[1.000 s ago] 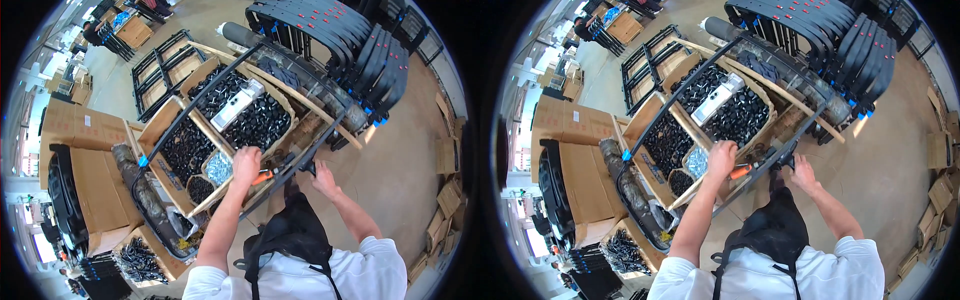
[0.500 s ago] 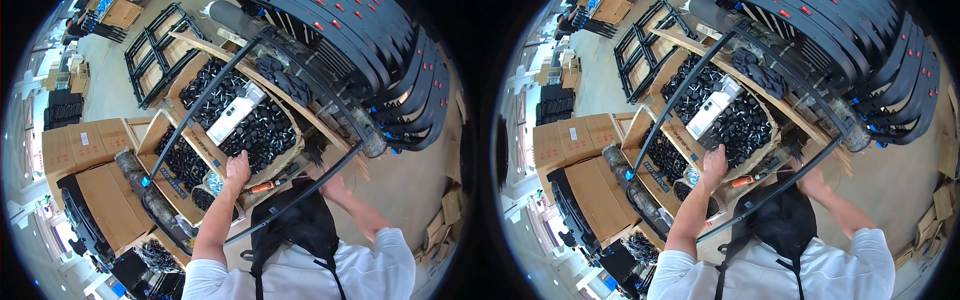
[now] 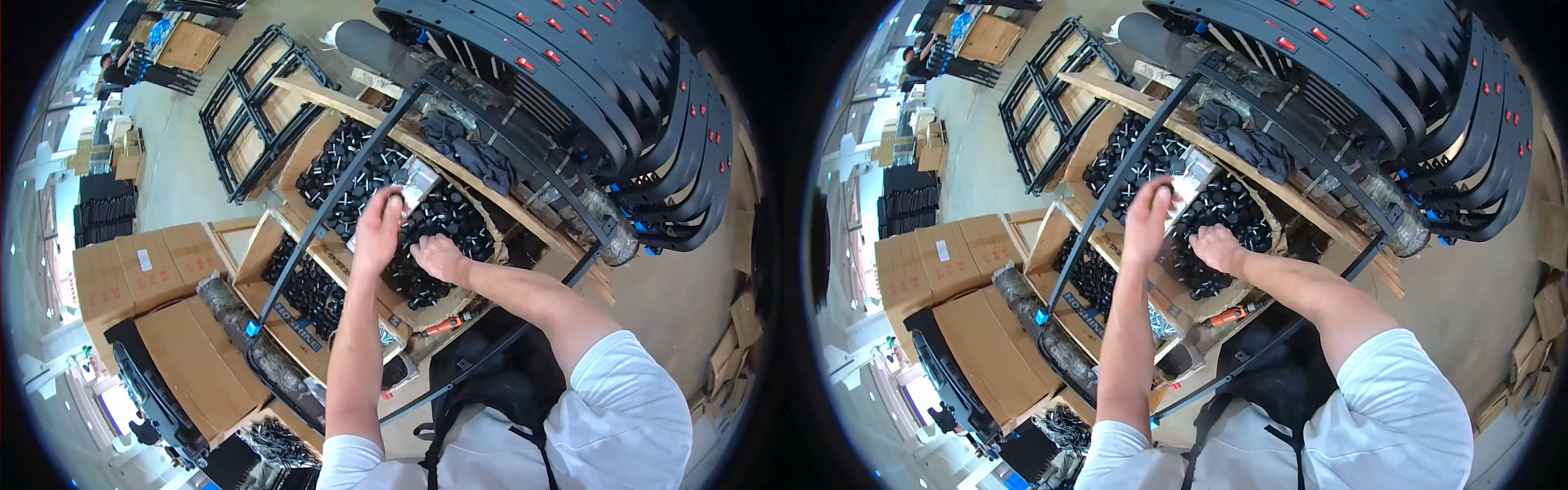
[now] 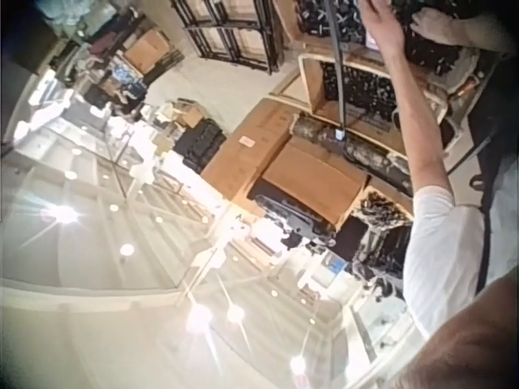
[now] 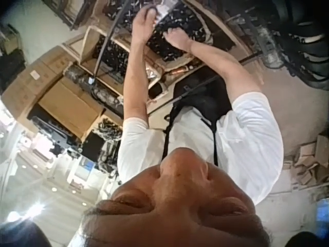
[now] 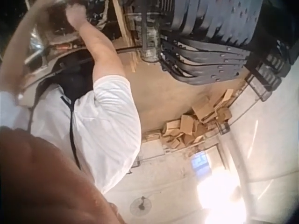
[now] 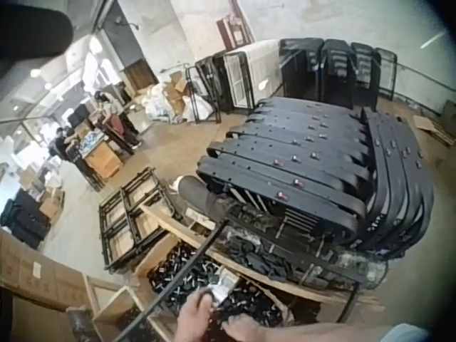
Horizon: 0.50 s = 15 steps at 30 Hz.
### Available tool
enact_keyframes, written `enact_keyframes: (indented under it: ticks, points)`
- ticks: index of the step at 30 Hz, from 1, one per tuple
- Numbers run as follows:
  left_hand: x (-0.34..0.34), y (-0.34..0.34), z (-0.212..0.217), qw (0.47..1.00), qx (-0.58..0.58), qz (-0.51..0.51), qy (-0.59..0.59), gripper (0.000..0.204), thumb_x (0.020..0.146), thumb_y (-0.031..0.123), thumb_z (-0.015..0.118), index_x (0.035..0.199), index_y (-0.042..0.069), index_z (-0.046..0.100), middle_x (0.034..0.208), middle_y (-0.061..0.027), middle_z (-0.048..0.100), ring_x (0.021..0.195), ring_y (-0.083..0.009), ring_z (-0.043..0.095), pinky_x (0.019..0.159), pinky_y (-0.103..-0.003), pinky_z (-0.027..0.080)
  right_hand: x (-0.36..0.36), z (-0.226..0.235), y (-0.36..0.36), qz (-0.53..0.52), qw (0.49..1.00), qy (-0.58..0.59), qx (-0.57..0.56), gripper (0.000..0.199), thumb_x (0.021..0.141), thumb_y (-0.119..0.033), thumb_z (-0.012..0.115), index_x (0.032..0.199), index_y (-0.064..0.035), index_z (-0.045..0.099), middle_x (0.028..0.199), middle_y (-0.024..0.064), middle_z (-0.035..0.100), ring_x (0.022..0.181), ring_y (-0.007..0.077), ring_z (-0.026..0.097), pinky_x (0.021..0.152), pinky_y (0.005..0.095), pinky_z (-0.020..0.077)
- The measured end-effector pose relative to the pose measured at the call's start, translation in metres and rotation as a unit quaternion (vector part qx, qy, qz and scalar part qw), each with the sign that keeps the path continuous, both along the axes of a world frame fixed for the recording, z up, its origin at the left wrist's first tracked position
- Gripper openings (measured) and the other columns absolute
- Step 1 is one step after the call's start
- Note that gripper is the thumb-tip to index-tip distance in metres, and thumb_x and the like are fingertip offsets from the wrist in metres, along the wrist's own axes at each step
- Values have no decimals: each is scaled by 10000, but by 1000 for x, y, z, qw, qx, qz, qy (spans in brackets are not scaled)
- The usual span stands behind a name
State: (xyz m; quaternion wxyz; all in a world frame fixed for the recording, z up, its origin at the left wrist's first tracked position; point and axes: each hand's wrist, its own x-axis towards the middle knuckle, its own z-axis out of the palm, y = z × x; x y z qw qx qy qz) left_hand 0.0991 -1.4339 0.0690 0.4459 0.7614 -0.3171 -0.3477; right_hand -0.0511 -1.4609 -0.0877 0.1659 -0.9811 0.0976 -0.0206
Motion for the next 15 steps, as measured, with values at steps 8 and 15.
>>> enact_keyframes:
  ticks: [8, 15]
  points:
    - [78, -169, -15, 977, -131, 4, -167, 445, 1086, 234, 575, 1460, -6, 556, 1352, -214, 688, 1234, -303, 666, 1066, -371, 488, -33, 39, -12, -95, 925, 89, 358, 285, 837, -252, 734, 996, -31, 649, 921, 169, 736, 901, 380, 720, 824, 472, 563]
    - [80, -208, -41, 971, -139, -52, -186, 367, 1061, 216, 602, 1361, 9, 648, 1264, -196, 728, 1189, -294, 694, 1042, -378, 512, -102, 120, -54, -196, 750, 10, 632, 279, 874, -58, 682, 1151, -38, 714, 881, 11, 650, 824, 82, 587, 729, 268, 509]
